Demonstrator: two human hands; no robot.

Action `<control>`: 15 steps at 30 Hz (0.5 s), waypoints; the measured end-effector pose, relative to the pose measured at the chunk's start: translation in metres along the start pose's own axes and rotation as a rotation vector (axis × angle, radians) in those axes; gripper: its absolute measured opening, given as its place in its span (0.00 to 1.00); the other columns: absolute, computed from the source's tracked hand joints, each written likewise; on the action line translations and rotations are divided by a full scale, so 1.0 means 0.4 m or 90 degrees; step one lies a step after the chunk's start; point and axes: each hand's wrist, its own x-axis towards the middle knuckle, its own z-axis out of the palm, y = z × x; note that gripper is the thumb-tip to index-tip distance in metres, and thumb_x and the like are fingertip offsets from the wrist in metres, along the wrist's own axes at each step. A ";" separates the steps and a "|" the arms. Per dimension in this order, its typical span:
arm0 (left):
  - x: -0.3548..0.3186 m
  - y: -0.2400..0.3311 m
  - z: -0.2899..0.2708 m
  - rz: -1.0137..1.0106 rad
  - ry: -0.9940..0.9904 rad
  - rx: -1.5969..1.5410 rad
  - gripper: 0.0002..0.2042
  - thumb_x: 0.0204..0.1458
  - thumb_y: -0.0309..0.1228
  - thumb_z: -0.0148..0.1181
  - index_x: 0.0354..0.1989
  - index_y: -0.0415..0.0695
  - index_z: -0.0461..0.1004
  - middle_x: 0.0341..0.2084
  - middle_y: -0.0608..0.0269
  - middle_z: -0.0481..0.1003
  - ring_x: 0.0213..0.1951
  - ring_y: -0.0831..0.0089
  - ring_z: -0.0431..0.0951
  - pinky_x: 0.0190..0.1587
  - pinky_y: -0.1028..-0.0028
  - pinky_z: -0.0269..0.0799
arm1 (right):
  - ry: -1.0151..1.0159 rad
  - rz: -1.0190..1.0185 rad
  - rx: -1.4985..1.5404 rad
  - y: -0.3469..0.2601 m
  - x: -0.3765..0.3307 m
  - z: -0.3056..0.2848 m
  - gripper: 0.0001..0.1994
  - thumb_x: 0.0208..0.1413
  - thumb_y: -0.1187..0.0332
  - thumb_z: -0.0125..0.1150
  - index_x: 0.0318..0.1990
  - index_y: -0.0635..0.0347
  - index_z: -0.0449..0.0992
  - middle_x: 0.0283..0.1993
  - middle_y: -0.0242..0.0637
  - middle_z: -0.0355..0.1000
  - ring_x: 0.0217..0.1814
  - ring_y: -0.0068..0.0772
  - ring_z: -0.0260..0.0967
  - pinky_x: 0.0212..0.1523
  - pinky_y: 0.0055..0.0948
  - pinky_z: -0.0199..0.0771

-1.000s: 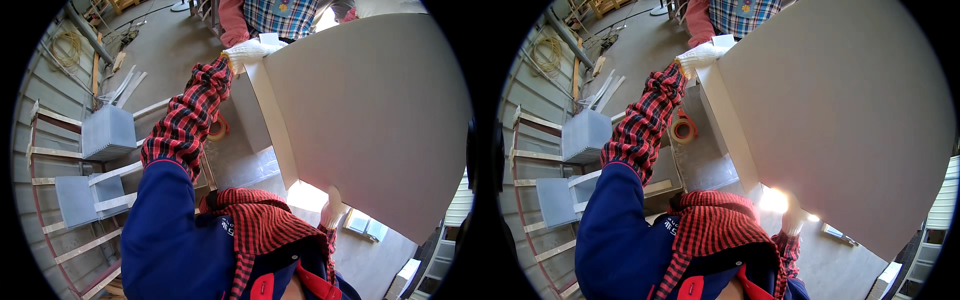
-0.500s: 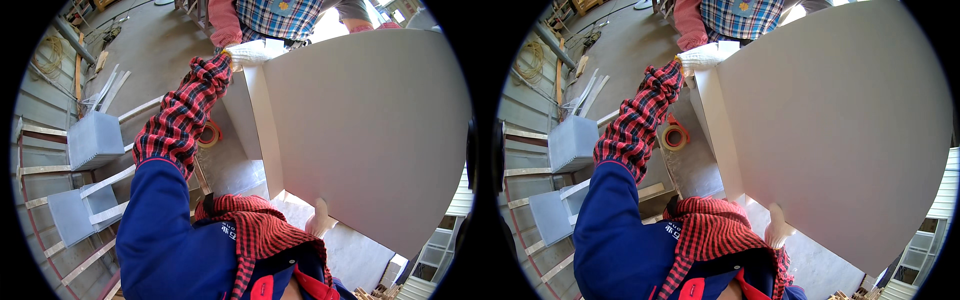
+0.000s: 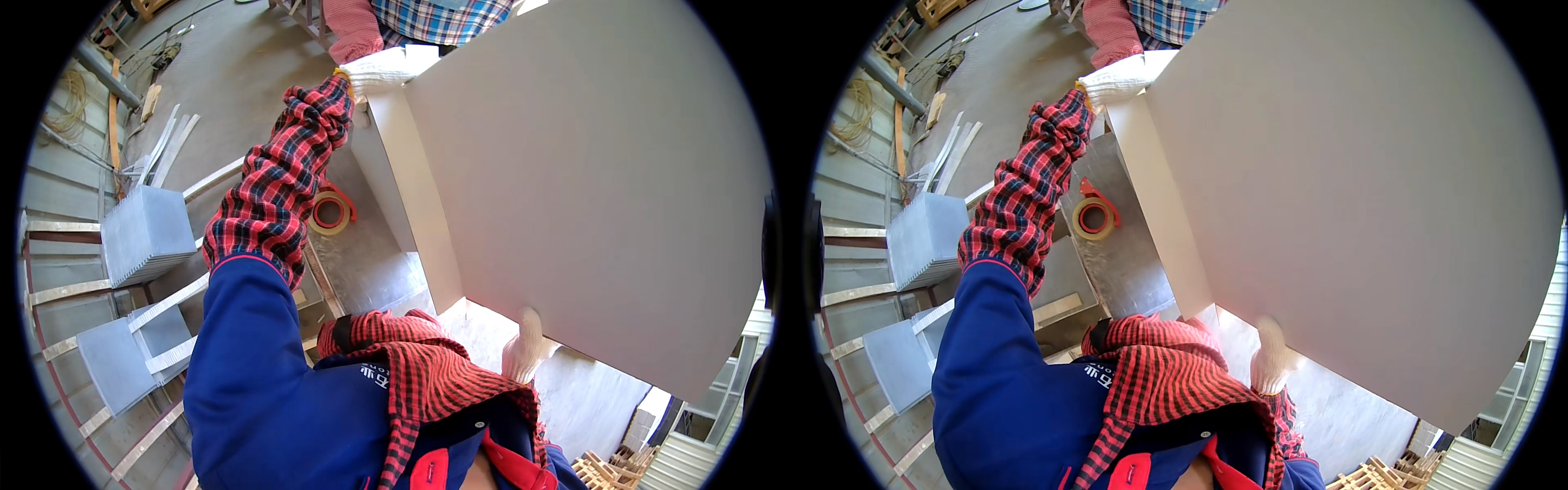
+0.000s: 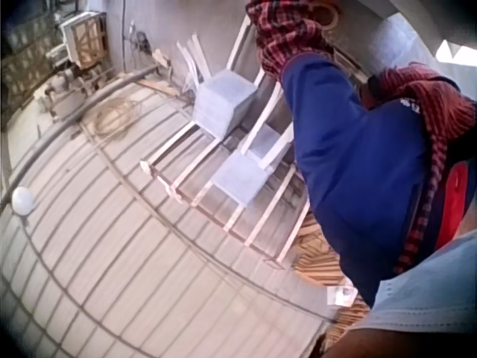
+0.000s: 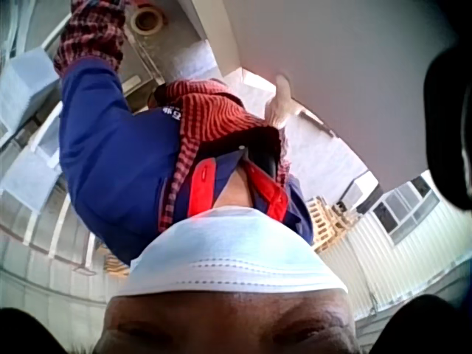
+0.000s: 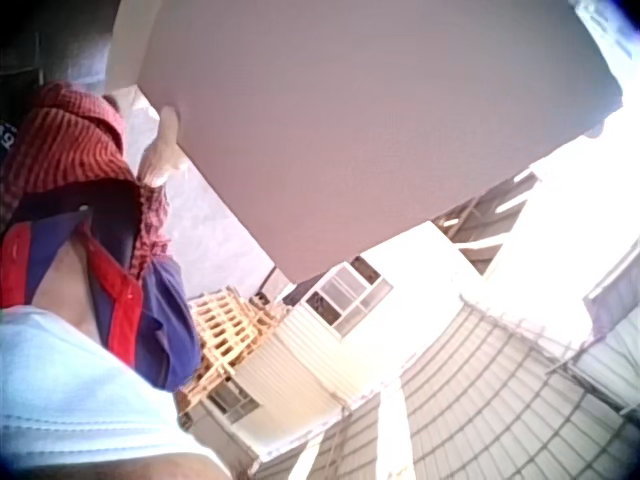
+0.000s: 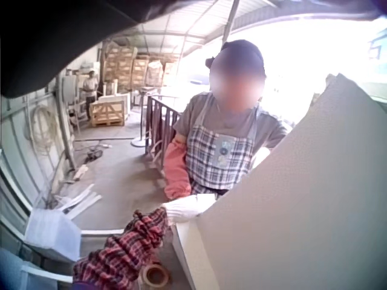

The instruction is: The person folds flat cardboard pieces into box shapes and secures the edges with packing tape. They repeatedly pick up new pieces, fold them, apply tape, and place the finished boxes on a nearby stack.

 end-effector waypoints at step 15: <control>-0.030 -0.094 -0.003 -0.036 0.061 -0.009 0.20 0.66 0.41 0.48 0.58 0.43 0.75 0.48 0.64 0.78 0.47 0.77 0.74 0.55 0.74 0.68 | -0.138 -0.012 0.050 -0.005 -0.005 0.183 0.08 0.48 0.75 0.69 0.36 0.65 0.81 0.32 0.32 0.77 0.33 0.26 0.72 0.35 0.26 0.73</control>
